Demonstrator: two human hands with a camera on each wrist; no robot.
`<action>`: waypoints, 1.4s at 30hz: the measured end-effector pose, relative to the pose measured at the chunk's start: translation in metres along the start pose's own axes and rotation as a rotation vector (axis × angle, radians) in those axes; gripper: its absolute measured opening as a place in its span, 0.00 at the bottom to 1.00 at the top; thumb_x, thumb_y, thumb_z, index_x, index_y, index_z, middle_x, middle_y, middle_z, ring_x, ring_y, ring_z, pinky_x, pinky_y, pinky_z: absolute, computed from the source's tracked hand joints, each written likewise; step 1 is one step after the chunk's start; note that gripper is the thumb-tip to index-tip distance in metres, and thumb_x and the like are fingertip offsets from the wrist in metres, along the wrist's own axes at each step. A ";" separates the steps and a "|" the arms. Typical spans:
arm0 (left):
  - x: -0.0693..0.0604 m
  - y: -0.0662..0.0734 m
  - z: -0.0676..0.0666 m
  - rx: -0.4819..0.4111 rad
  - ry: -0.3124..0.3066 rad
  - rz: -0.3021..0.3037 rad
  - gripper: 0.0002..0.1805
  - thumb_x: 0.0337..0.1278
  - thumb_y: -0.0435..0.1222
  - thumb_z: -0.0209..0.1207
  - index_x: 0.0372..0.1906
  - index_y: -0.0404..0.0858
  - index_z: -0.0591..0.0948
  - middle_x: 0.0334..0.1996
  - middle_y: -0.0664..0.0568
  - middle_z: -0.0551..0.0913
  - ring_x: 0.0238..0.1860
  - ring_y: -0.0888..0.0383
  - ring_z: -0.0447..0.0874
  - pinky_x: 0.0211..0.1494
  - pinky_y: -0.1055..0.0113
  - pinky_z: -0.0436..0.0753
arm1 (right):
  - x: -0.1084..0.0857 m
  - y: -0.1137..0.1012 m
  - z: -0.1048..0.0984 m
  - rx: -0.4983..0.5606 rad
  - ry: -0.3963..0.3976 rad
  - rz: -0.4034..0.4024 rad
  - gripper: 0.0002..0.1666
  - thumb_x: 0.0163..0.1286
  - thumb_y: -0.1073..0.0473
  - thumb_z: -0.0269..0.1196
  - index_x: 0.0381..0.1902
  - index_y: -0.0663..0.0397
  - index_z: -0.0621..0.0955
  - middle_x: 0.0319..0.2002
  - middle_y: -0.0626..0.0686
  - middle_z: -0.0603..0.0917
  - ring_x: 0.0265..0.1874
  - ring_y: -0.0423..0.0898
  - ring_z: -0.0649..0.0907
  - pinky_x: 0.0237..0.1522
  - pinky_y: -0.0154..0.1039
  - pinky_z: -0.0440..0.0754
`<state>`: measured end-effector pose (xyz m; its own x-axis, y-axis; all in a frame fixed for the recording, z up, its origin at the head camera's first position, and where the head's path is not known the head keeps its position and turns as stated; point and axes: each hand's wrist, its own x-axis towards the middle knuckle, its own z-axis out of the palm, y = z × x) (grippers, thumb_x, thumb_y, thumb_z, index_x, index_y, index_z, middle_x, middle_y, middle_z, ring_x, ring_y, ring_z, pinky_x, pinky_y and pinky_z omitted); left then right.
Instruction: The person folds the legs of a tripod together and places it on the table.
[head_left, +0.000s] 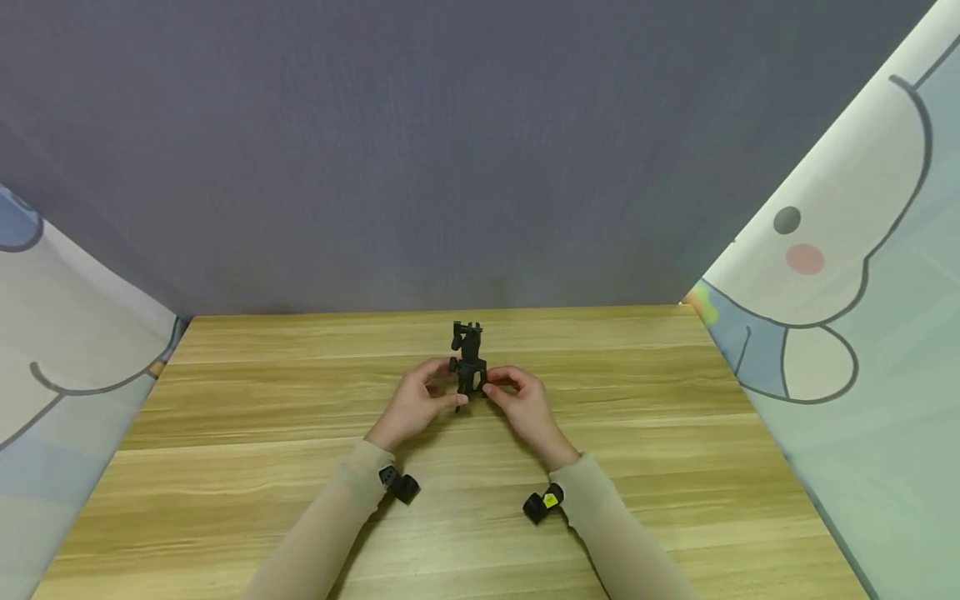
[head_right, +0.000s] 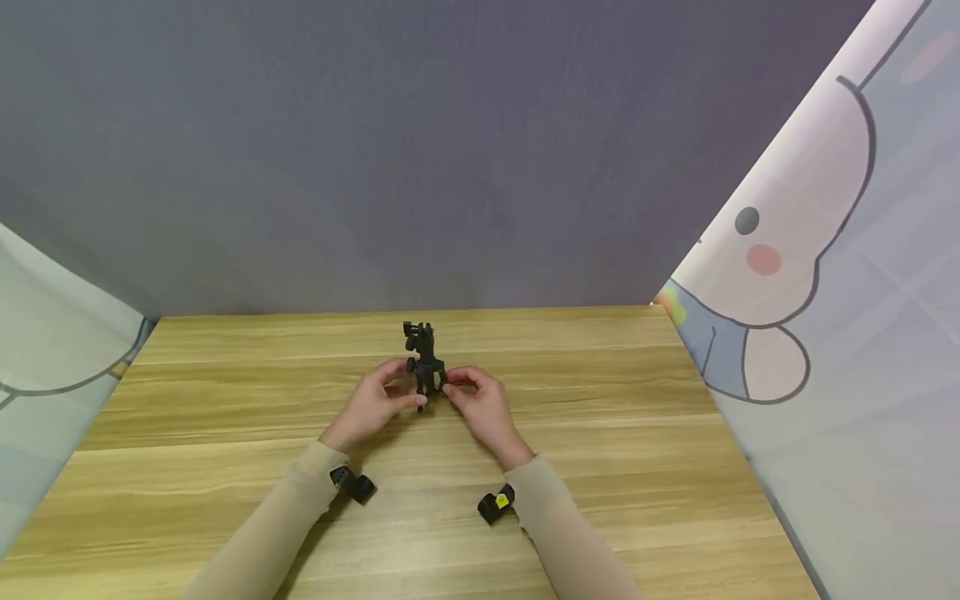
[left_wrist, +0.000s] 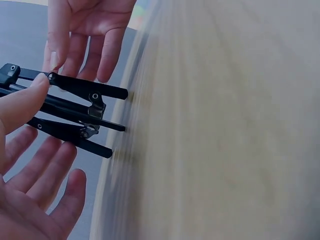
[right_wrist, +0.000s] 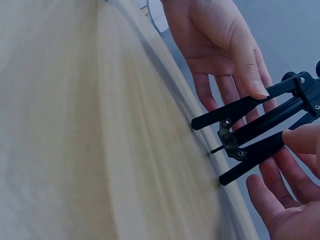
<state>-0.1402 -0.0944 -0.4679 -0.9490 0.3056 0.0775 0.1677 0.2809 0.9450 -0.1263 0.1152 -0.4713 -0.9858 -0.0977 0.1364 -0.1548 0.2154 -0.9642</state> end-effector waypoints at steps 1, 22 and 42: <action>-0.001 0.000 0.000 0.011 0.002 -0.003 0.31 0.52 0.32 0.73 0.63 0.39 0.77 0.56 0.48 0.81 0.58 0.46 0.79 0.58 0.51 0.79 | 0.002 0.006 -0.001 0.010 0.001 -0.003 0.08 0.66 0.69 0.67 0.44 0.63 0.85 0.44 0.56 0.86 0.49 0.53 0.83 0.53 0.47 0.80; -0.014 0.005 0.012 0.118 0.087 0.003 0.15 0.49 0.34 0.74 0.42 0.39 0.83 0.39 0.53 0.84 0.40 0.56 0.84 0.45 0.57 0.84 | 0.017 -0.051 -0.022 0.202 0.005 -0.086 0.15 0.69 0.69 0.64 0.51 0.72 0.81 0.50 0.66 0.83 0.51 0.53 0.82 0.51 0.38 0.82; -0.009 0.007 0.019 0.271 0.123 -0.051 0.14 0.46 0.35 0.76 0.36 0.41 0.82 0.31 0.56 0.83 0.33 0.61 0.82 0.40 0.61 0.82 | 0.027 -0.086 -0.006 0.291 -0.010 -0.247 0.19 0.66 0.71 0.66 0.54 0.73 0.79 0.52 0.65 0.82 0.50 0.49 0.82 0.51 0.43 0.83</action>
<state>-0.1253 -0.0777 -0.4677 -0.9804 0.1774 0.0857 0.1686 0.5305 0.8307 -0.1398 0.1001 -0.3833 -0.9201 -0.1223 0.3721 -0.3614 -0.1011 -0.9269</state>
